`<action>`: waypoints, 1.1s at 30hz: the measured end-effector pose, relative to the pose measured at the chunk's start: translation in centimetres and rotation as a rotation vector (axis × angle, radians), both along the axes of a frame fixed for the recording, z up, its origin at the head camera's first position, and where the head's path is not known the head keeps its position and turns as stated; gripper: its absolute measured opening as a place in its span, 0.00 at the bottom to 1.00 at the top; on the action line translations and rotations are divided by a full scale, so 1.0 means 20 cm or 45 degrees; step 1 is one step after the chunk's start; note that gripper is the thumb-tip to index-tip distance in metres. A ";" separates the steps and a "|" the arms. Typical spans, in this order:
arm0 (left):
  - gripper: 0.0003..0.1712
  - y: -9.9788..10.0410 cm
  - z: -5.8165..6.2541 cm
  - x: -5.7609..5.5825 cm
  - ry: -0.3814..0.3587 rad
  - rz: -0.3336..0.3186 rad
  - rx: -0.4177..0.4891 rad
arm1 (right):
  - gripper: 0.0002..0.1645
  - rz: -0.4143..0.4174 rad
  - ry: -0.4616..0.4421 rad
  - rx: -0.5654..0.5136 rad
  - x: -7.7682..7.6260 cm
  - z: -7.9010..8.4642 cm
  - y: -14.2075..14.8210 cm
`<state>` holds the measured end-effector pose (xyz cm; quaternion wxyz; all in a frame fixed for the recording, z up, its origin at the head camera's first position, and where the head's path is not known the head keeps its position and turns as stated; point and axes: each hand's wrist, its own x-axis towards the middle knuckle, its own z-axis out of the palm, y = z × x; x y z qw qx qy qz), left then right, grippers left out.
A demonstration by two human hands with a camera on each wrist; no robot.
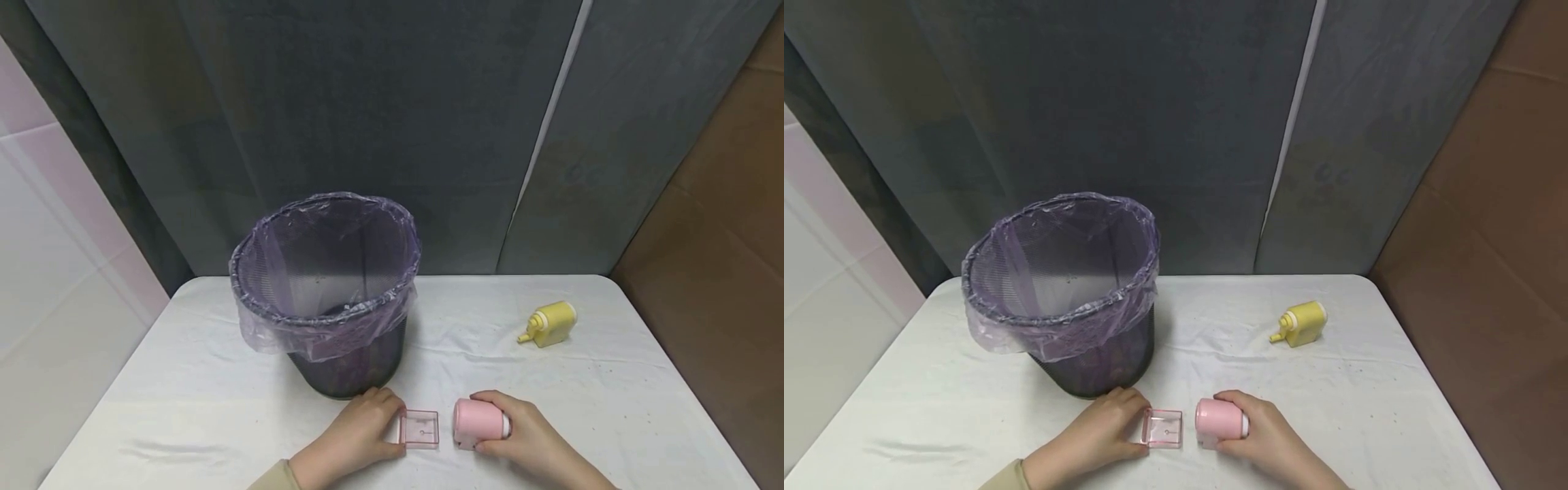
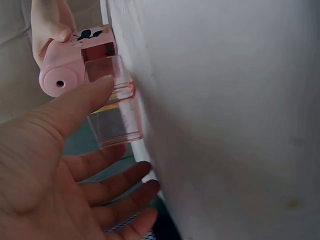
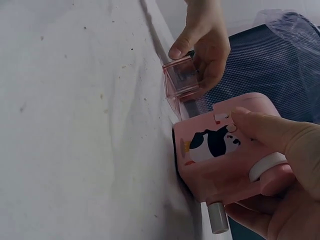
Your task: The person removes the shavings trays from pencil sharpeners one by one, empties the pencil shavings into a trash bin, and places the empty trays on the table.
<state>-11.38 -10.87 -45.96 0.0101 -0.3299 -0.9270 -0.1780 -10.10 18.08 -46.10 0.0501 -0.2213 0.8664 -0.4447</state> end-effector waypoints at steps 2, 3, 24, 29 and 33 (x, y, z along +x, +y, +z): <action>0.31 0.00 0.01 0.00 0.013 0.003 -0.054 | 0.37 0.012 0.004 0.011 0.00 0.01 0.01; 0.32 0.00 0.01 0.00 0.017 0.004 -0.078 | 0.38 0.018 0.003 0.017 0.00 0.01 0.01; 0.36 0.02 0.14 0.03 0.104 -0.029 -0.029 | 0.36 -0.040 0.282 0.176 -0.09 0.19 0.19; 0.34 0.01 0.18 0.03 0.148 -0.021 0.011 | 0.33 -0.134 0.402 0.195 -0.15 0.23 0.28; 0.32 0.01 0.22 0.03 0.169 -0.017 0.040 | 0.33 -0.173 0.480 0.191 -0.20 0.26 0.35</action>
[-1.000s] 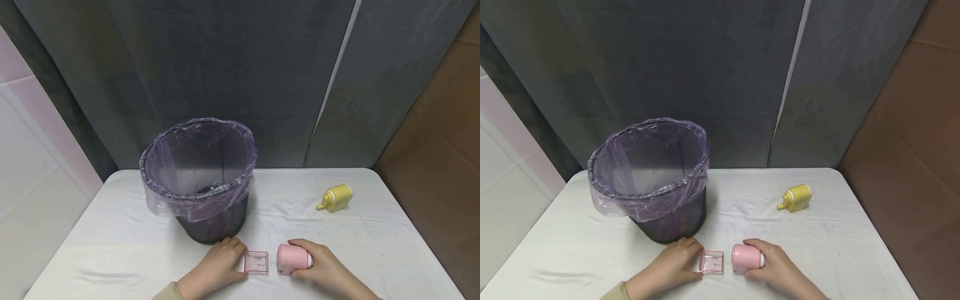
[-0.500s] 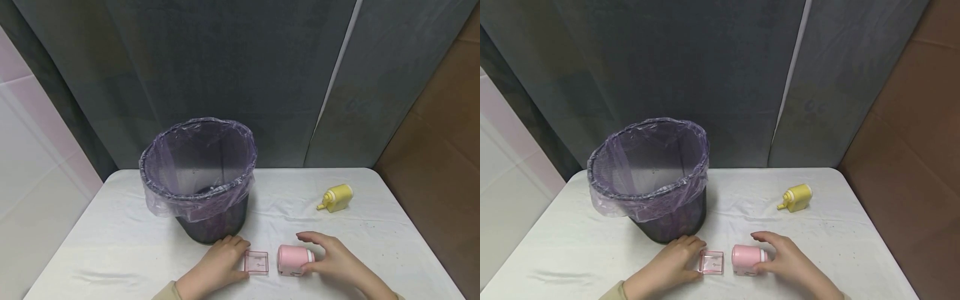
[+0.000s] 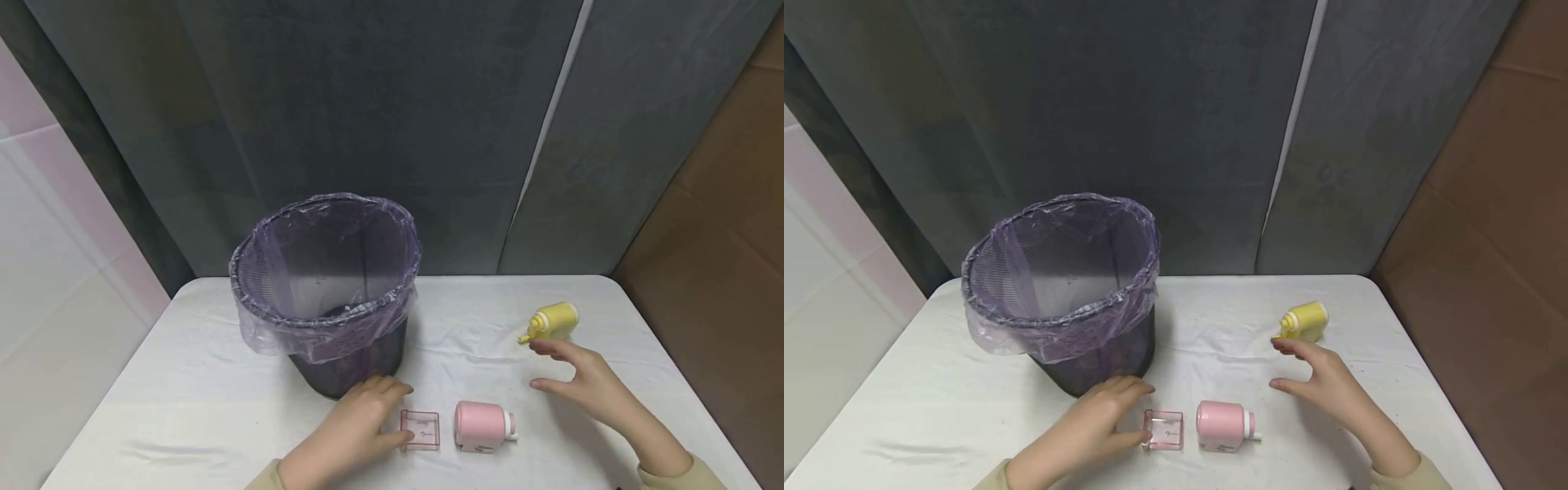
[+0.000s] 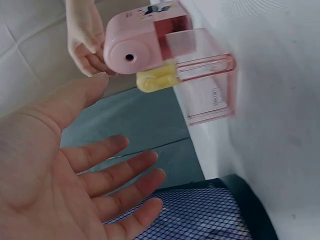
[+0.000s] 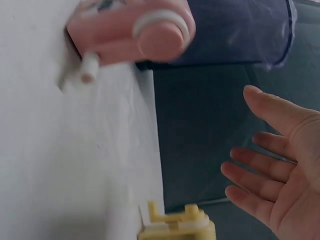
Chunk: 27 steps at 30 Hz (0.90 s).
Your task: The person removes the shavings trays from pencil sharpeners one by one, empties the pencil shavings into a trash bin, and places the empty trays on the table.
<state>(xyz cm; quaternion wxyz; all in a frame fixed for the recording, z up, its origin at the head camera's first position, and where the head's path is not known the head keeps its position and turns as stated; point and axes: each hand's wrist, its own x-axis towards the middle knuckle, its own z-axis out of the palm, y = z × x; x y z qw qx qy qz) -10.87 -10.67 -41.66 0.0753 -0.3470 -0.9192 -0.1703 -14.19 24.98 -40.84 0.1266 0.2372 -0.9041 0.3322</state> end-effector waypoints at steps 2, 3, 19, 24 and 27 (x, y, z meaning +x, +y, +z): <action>0.32 0.00 0.02 0.00 0.012 -0.011 0.017 | 0.34 -0.007 0.028 -0.001 -0.02 0.01 0.02; 0.32 0.00 0.03 0.00 0.015 -0.017 0.025 | 0.34 -0.009 0.035 -0.003 -0.03 0.02 0.03; 0.29 0.03 0.13 -0.02 0.032 -0.078 0.183 | 0.39 -0.209 0.013 0.069 -0.21 0.00 0.18; 0.28 0.05 0.16 -0.04 0.052 -0.128 0.238 | 0.41 -0.232 -0.011 0.098 -0.26 -0.03 0.22; 0.28 0.06 0.18 -0.05 0.066 -0.142 0.248 | 0.42 -0.236 -0.015 0.100 -0.28 -0.04 0.23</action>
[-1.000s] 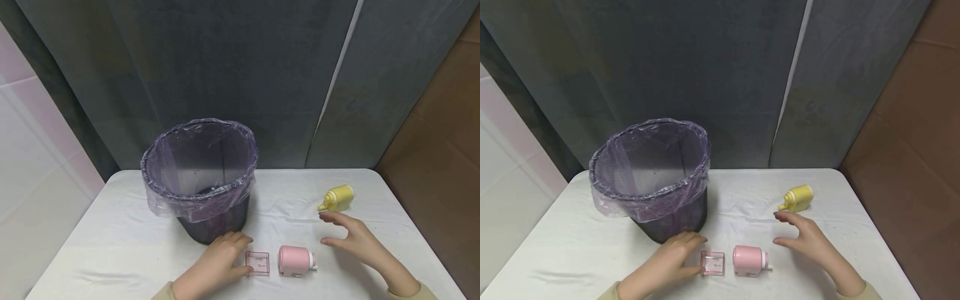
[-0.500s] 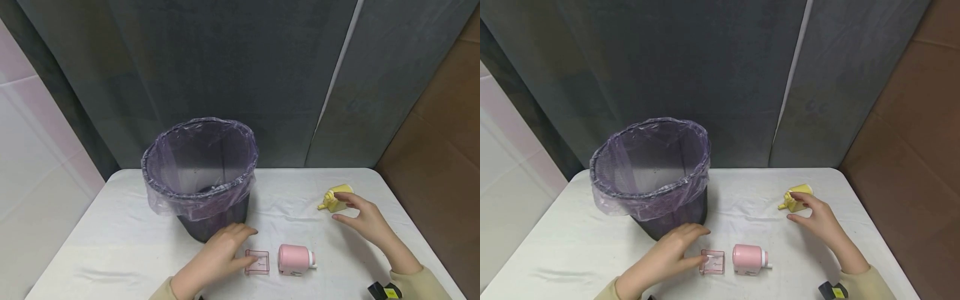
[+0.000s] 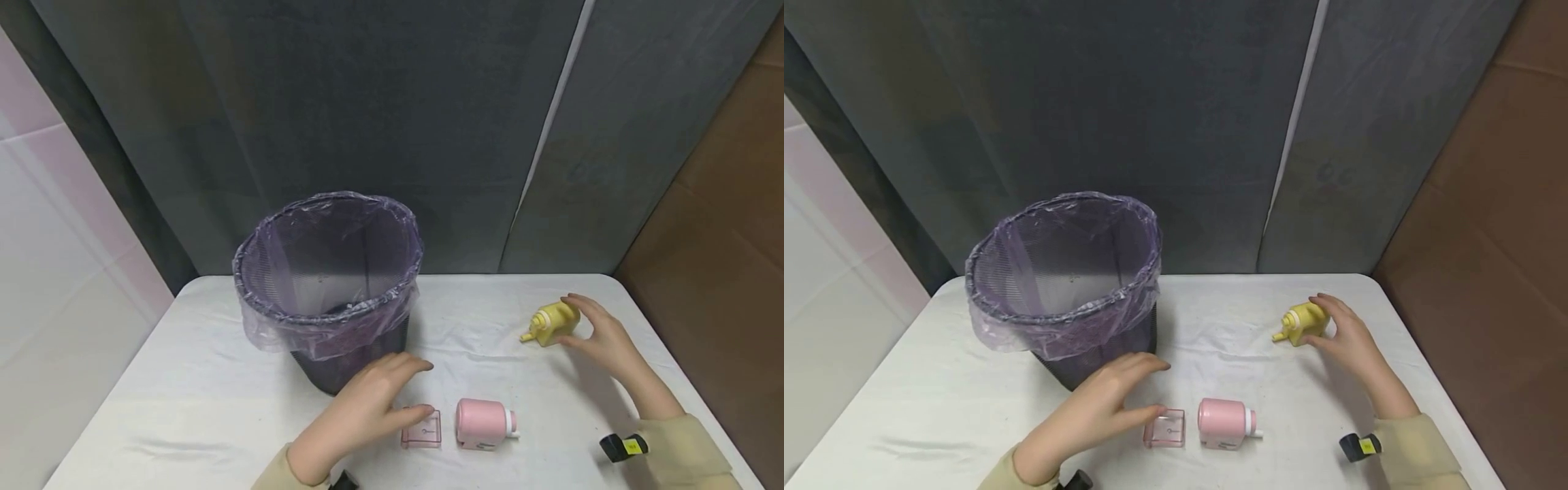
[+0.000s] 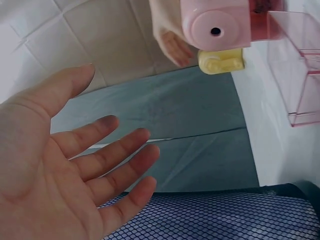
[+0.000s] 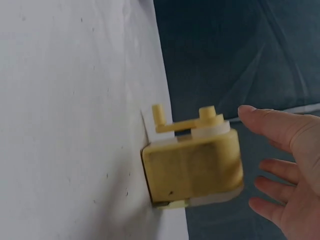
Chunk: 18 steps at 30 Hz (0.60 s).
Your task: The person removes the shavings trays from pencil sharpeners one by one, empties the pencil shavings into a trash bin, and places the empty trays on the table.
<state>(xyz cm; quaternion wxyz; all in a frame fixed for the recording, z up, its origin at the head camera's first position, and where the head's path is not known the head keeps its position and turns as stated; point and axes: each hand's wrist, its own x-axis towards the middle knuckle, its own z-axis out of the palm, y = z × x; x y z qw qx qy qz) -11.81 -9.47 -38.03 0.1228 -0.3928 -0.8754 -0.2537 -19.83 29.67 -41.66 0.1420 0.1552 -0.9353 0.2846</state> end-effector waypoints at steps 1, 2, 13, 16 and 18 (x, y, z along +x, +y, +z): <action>0.28 0.00 0.01 0.00 -0.001 0.000 0.003 | 0.42 -0.002 0.000 -0.003 -0.01 -0.01 0.00; 0.28 0.00 0.01 0.00 0.000 0.001 0.006 | 0.43 -0.005 -0.001 -0.003 -0.01 -0.01 0.01; 0.27 0.01 0.05 -0.02 -0.023 -0.031 0.066 | 0.49 -0.071 -0.197 -0.091 -0.09 -0.10 0.07; 0.27 0.02 0.06 -0.02 -0.031 -0.042 0.079 | 0.51 -0.076 -0.261 -0.149 -0.10 -0.14 0.09; 0.27 0.02 0.07 -0.02 -0.035 -0.048 0.087 | 0.51 -0.070 -0.279 -0.185 -0.12 -0.17 0.09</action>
